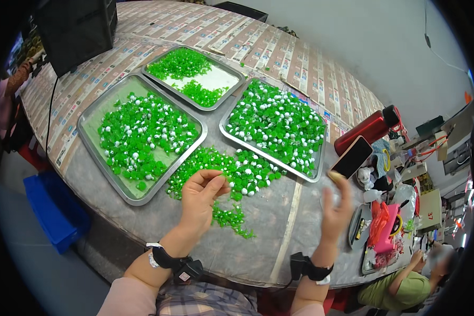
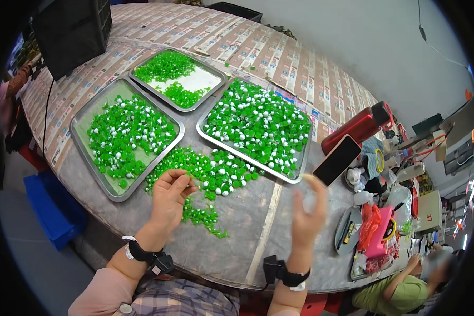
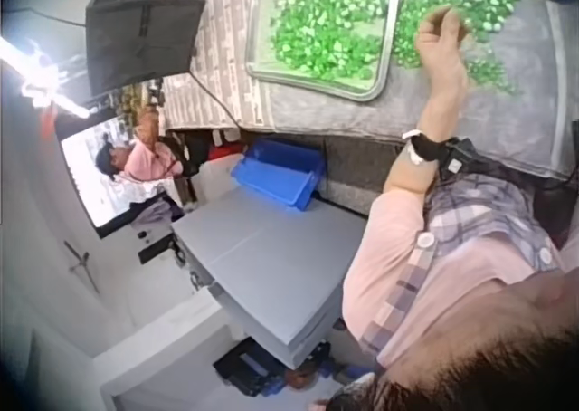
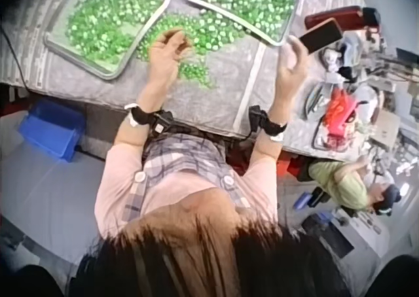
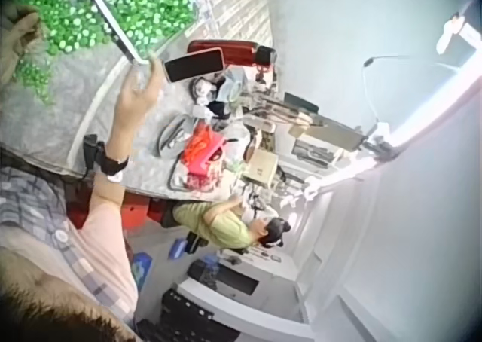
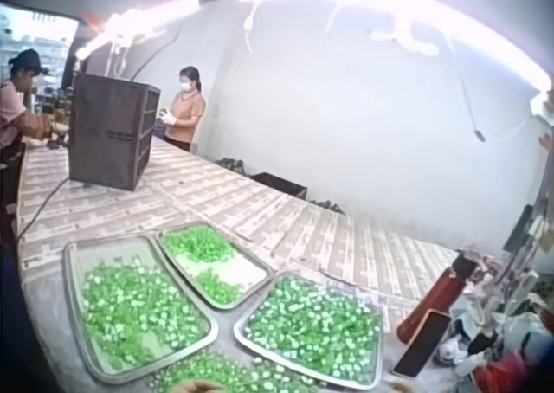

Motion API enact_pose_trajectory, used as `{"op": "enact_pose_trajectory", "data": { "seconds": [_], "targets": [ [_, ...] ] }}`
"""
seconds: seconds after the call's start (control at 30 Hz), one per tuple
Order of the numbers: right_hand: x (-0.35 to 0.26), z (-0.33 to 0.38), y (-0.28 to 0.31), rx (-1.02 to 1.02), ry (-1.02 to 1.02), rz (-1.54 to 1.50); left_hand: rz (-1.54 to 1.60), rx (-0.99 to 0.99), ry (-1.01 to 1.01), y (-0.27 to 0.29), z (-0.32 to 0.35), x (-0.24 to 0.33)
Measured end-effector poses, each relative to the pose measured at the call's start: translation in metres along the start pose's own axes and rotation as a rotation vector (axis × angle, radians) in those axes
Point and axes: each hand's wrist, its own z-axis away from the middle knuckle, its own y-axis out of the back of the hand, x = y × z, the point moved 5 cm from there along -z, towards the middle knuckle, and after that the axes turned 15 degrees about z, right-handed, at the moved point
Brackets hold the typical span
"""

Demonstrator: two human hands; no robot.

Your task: The person sits at a table and repeatedly picks up small green plastic pieces. They apply a small amount of liquid from a white squeeze bottle onto the pieces and then attach small white components to them. The person places the assembled units onto metal trays on the table.

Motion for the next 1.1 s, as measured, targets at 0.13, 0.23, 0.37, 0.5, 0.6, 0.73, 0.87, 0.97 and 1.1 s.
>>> {"op": "enact_pose_trajectory", "data": {
  "seconds": [0.13, 0.23, 0.37, 0.5, 0.6, 0.73, 0.87, 0.97, 1.1],
  "targets": [
    [-0.057, -0.004, -0.09, -0.5, 0.38, -0.173, 0.021, 0.011, -0.006, 0.0, -0.002, 0.0],
    [-0.061, 0.006, -0.132, -0.447, 0.556, 0.07, 0.024, -0.005, -0.004, -0.002, -0.004, 0.0],
    [-0.052, 0.017, -0.137, -0.481, 0.631, 0.229, 0.029, -0.017, 0.007, -0.002, -0.003, 0.0],
    [-0.036, 0.032, -0.115, -0.588, 0.598, 0.219, 0.022, -0.012, 0.02, -0.004, 0.0, -0.002],
    [-0.031, 0.043, -0.087, -0.702, 0.566, 0.197, 0.009, -0.014, 0.031, -0.002, 0.0, -0.003],
    [-0.01, 0.025, -0.039, -0.63, 0.247, -0.131, -0.005, -0.04, 0.073, -0.003, 0.001, -0.006],
    [0.04, 0.018, -0.02, -0.451, -0.122, -0.049, -0.046, -0.152, 0.243, -0.009, 0.008, -0.02],
    [0.053, 0.029, -0.032, -0.505, -0.127, -0.06, -0.123, -0.266, 0.388, -0.015, 0.014, -0.031],
    [0.071, 0.033, -0.042, -0.459, -0.192, 0.052, -0.15, -0.262, 0.42, -0.016, 0.018, -0.035]
  ]
}}
